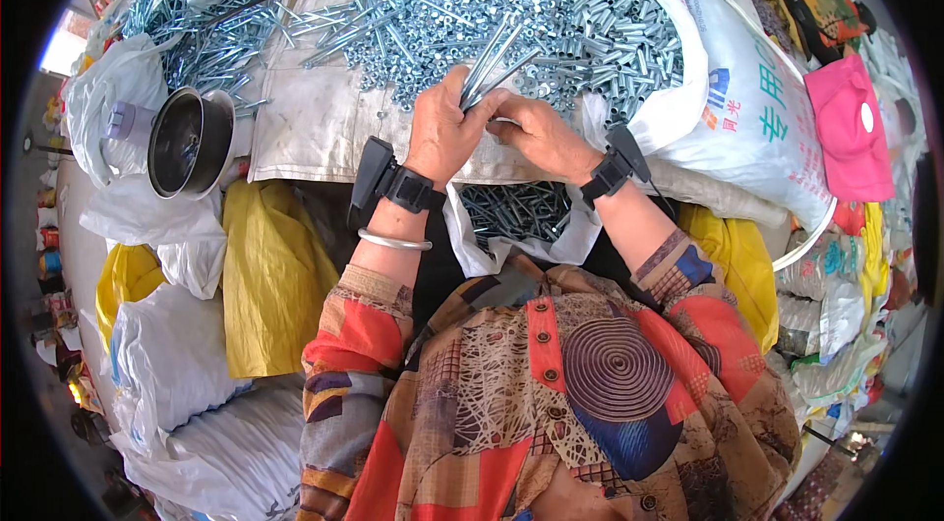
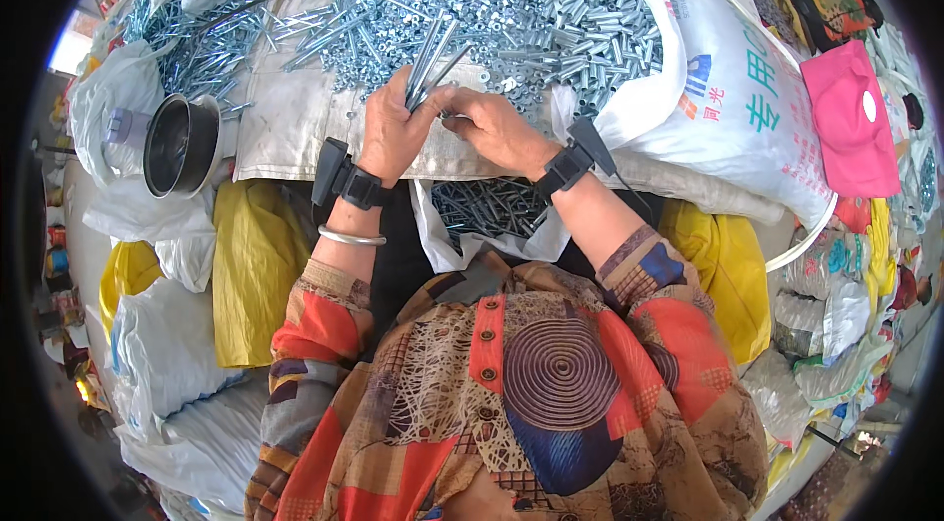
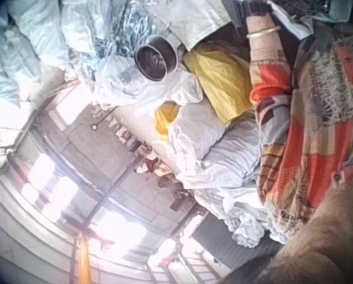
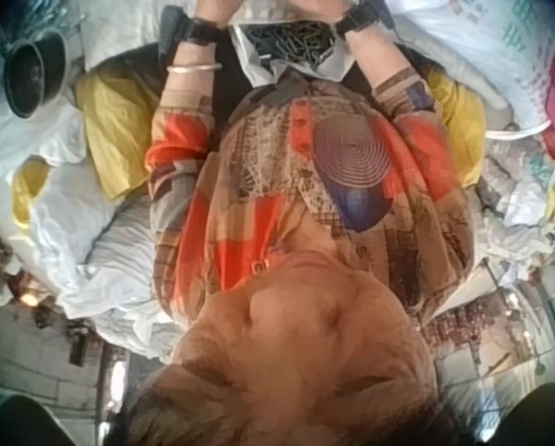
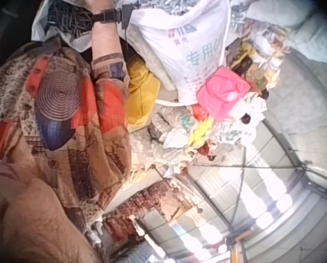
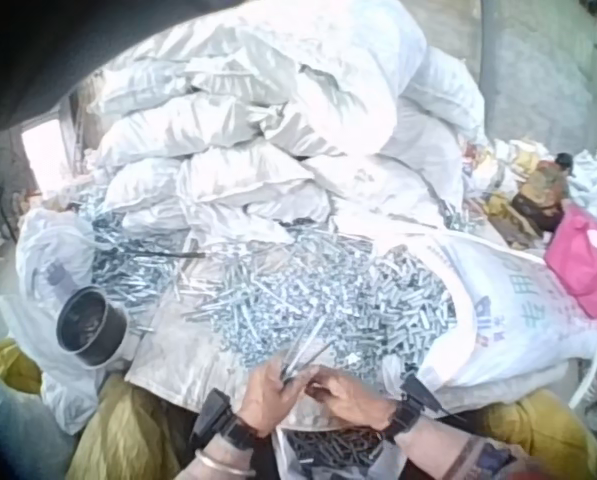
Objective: Sorting metal bolts and washers from a large bulk bag into piles.
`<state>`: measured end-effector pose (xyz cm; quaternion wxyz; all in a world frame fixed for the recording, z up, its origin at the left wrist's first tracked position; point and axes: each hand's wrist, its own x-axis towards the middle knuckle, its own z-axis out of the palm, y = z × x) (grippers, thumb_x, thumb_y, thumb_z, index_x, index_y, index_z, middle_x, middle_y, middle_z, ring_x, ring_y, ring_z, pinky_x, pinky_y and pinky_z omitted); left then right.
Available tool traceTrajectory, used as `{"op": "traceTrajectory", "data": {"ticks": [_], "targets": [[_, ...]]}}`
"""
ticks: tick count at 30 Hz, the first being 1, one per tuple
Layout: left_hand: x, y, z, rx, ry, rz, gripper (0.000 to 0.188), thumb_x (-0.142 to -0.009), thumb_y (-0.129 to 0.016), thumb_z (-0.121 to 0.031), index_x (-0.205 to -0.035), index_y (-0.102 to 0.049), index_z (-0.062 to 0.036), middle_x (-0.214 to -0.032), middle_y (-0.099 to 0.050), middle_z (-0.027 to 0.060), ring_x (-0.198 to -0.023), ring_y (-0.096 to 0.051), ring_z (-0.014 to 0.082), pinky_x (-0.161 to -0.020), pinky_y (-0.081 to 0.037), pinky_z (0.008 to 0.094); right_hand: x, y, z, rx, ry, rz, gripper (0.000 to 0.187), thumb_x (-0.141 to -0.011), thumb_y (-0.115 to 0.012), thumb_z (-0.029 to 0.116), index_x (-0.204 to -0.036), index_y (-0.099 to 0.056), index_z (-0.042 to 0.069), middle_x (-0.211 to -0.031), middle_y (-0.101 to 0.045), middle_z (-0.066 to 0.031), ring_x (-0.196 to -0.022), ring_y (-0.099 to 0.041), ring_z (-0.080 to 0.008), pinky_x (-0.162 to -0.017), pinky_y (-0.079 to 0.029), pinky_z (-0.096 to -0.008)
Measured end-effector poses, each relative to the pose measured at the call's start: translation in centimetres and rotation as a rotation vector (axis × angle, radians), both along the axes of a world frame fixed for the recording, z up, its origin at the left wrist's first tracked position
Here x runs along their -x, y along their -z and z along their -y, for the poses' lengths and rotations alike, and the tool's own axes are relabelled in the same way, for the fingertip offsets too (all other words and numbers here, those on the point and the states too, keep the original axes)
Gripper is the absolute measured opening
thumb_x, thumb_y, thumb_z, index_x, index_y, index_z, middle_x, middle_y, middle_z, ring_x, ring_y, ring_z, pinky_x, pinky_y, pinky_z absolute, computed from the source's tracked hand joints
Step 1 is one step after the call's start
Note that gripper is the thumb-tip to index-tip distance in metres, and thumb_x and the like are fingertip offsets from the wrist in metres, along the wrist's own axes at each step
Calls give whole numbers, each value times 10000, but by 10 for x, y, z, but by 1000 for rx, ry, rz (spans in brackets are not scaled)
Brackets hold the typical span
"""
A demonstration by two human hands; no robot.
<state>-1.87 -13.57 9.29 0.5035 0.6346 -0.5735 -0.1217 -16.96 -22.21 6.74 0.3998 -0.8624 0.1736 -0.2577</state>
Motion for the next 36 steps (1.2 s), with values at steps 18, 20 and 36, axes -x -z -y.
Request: {"op": "traceTrajectory", "data": {"ticks": [18, 20, 36], "targets": [[6, -1, -1, 14, -40, -23, 291, -871, -749, -239, -936, -605, 4, -673, -631, 161, -578, -614, 287, -537, -472, 356, -8, 5, -23, 15, 149, -25, 371, -836, -681, 164, -1174, -608, 28, -986, -684, -193, -833, -686, -347, -734, -542, -391], [9, -11, -1, -36, -15, -91, 284, -870, -747, -252, -922, -599, -15, -673, -627, 170, -598, -636, 329, -543, -476, 370, 8, 3, -24, -433, 269, 204, 413, -938, -618, 182, -1310, -545, 17, -1030, -697, -137, -895, -688, -237, -825, -525, -348], [10, -8, -4, -44, 5, -49, 242, -890, -734, -189, -988, -629, 6, -755, -695, 111, -640, -656, 160, -572, -493, 298, 3, 15, -16, -575, 237, 380, 765, -1023, -394, 557, -1445, -373, -81, -1066, -657, -94, -1058, -586, -160, -1018, -401, -344]]}}
